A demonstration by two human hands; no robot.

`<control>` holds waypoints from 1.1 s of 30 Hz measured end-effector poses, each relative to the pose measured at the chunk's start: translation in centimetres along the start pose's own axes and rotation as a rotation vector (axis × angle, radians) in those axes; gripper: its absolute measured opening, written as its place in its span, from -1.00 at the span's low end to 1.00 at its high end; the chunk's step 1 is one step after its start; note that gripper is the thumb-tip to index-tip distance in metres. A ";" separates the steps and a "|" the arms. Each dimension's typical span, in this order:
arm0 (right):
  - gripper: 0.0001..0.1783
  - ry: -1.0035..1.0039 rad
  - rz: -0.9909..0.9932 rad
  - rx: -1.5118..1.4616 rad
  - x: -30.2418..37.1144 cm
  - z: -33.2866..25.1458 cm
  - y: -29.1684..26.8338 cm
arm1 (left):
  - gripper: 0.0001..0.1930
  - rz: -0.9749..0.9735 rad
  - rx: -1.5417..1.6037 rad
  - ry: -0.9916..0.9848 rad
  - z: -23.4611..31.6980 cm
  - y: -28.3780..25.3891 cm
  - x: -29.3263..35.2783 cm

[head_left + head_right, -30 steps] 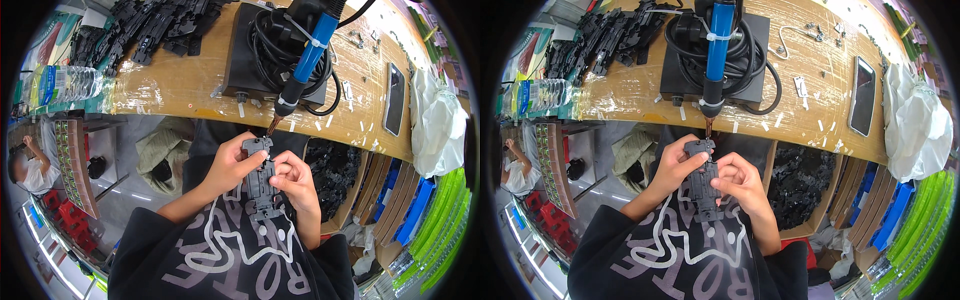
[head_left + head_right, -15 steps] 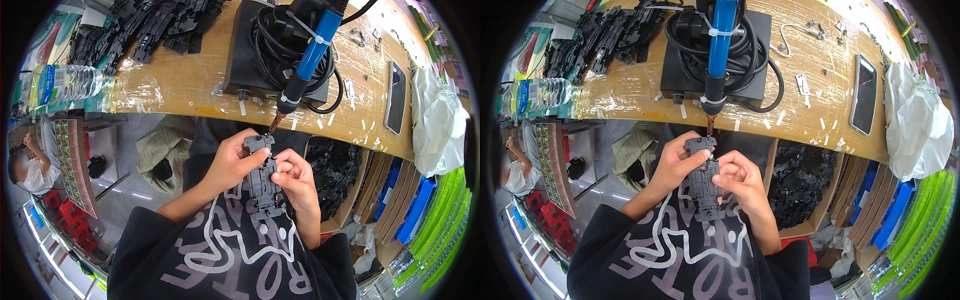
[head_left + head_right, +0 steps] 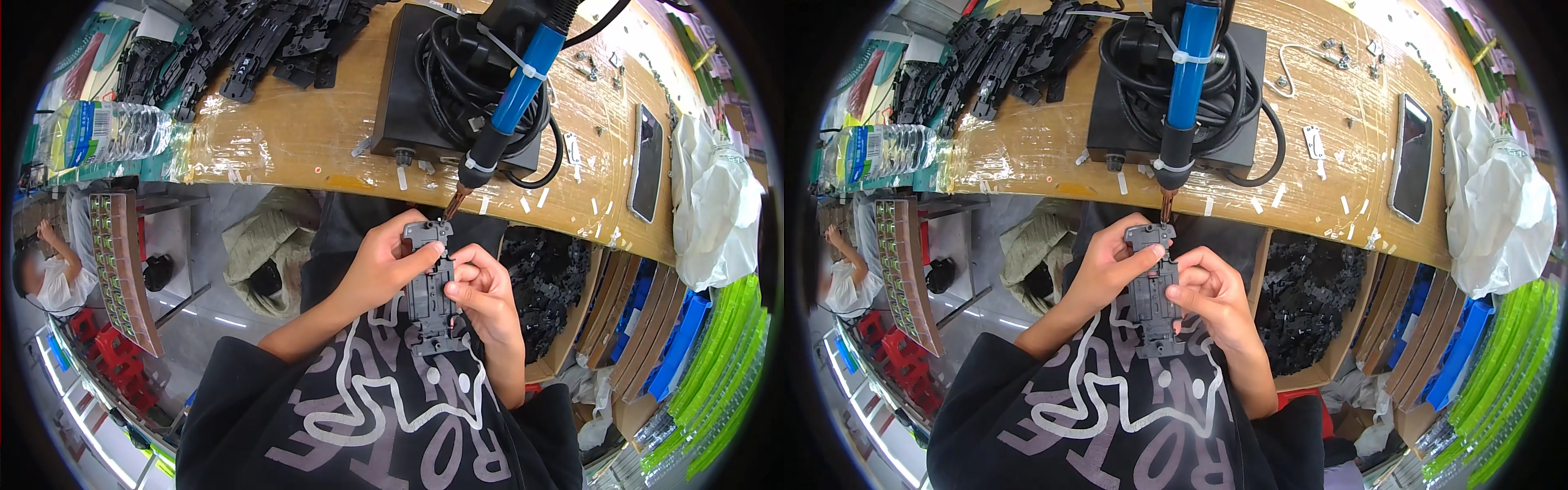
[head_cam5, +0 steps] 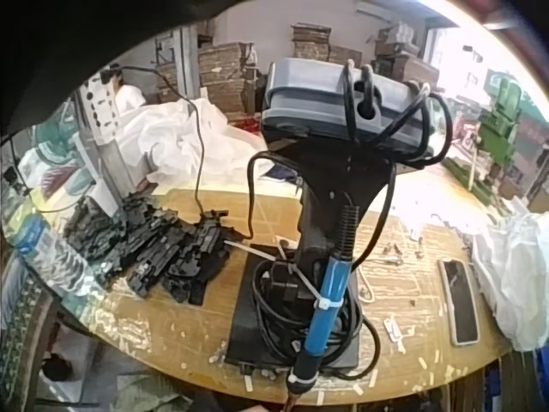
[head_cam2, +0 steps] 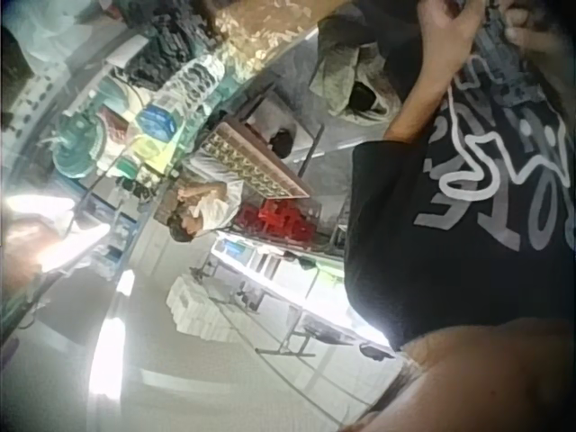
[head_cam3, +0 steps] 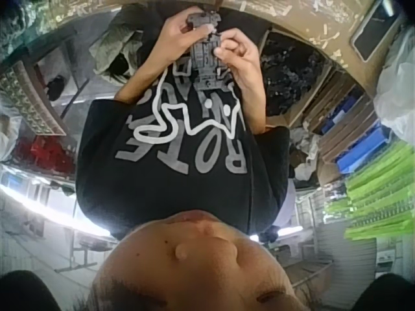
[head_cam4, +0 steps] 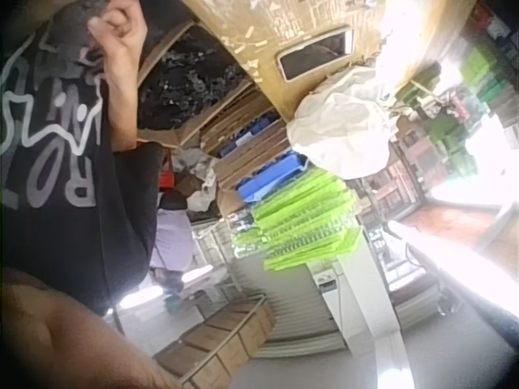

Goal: The person assembles small black plastic electronic components by hand at a workbench. They pick up parts, align them, and press them together to form larger units, occasionally using a soldering iron to secure connections.

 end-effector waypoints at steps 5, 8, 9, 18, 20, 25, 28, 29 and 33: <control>-0.79 0.037 0.021 0.009 -0.3 0.4 -0.2 | -0.85 0.013 -0.004 -0.012 -0.3 -0.3 -0.3; -0.79 0.021 0.023 -0.009 -0.4 0.3 -0.1 | -0.85 0.018 -0.006 -0.018 -0.1 -0.3 -0.3; -0.79 0.009 0.021 -0.017 -0.4 0.2 0.0 | -0.85 0.016 -0.009 -0.014 0.1 -0.3 -0.3; -0.79 -0.006 0.009 0.004 -0.5 -0.1 0.0 | -0.83 0.011 0.011 -0.019 0.3 -0.1 -0.3; -0.79 -0.004 0.030 0.003 -0.5 -0.1 0.1 | -0.82 0.016 0.015 -0.025 0.3 -0.1 -0.3; -0.78 0.013 0.063 -0.022 -0.9 -0.1 0.2 | -0.78 0.092 0.077 -0.014 0.1 0.2 -0.2; -0.77 0.034 0.070 -0.045 -0.4 0.0 0.4 | -0.76 0.052 0.009 -0.004 0.4 0.3 0.3; -0.76 0.031 0.063 -0.055 -0.3 0.1 0.3 | -0.75 0.033 -0.027 0.002 0.5 0.3 0.4; -0.76 0.025 0.050 -0.076 -0.1 -0.1 0.5 | -0.75 0.019 -0.039 -0.011 0.4 0.2 0.5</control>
Point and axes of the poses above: each hand's wrist, its own x-axis away from the middle knuckle, its own y-axis out of the palm, z = x × y, the point moved 1 cm from there along -x, towards the middle knuckle, and after that the axes turned 9 degrees about -y, right-handed, at the moved point
